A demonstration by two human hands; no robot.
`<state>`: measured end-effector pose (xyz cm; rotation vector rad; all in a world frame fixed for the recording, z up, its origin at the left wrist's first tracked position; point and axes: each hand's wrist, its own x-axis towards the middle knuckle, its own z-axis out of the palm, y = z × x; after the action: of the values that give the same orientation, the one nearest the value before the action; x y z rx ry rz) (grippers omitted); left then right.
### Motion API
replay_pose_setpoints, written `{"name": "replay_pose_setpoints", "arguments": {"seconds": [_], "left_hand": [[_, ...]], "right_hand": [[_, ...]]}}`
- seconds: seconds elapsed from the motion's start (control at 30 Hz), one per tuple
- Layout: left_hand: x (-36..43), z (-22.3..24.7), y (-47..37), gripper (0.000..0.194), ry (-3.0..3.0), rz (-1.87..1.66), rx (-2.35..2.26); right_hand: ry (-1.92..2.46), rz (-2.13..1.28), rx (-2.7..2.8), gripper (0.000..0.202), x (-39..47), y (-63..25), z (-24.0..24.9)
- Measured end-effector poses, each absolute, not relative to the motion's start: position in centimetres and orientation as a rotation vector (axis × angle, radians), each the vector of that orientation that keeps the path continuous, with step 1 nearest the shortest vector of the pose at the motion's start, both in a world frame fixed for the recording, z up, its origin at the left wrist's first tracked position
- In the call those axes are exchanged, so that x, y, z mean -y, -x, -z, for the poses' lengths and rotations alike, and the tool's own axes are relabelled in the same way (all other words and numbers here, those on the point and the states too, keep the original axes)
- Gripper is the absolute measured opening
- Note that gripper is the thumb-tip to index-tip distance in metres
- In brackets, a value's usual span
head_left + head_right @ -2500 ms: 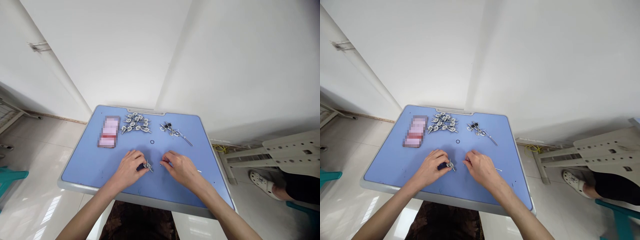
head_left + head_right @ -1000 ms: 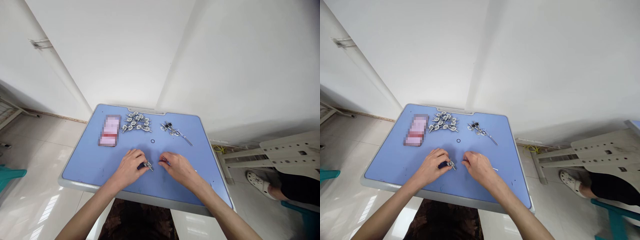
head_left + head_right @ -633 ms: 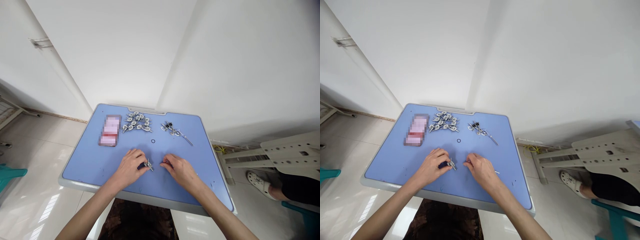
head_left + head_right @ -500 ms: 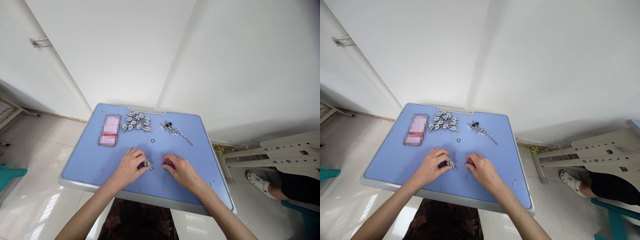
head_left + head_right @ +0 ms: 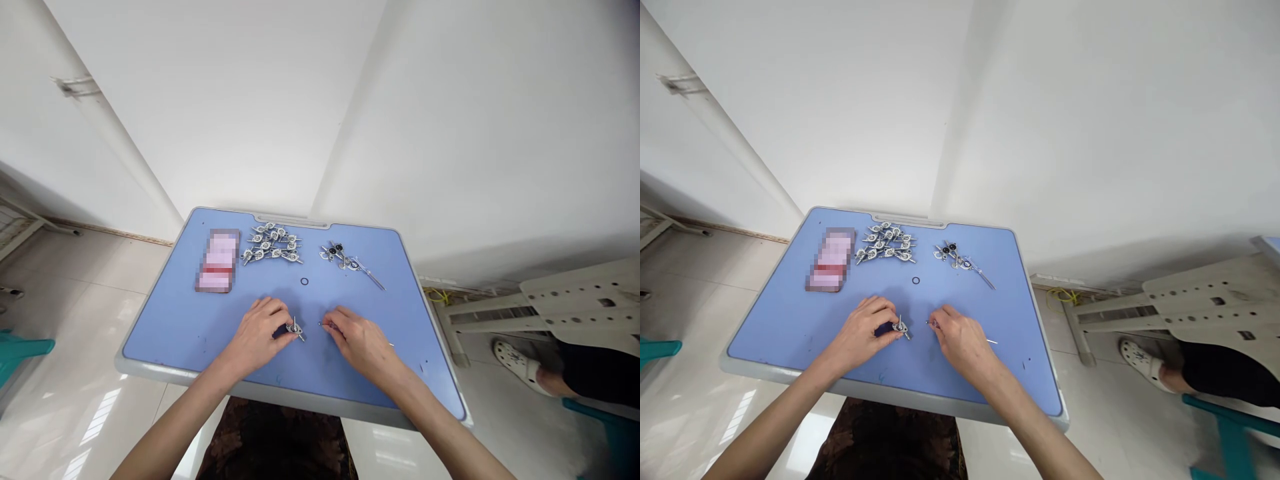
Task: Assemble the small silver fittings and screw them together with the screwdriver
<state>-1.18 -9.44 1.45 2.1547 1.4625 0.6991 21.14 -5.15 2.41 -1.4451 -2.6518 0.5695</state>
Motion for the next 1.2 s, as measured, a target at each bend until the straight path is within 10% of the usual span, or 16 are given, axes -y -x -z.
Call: {"name": "replay_pose_setpoints", "arguments": {"seconds": [1.2], "left_hand": [[9.5, -1.4, 1.2, 0.009, -2.179, -0.696, -1.465]], "right_hand": [[1.381, -0.714, 2.486, 0.018, 4.8, -20.5, -2.4]]}}
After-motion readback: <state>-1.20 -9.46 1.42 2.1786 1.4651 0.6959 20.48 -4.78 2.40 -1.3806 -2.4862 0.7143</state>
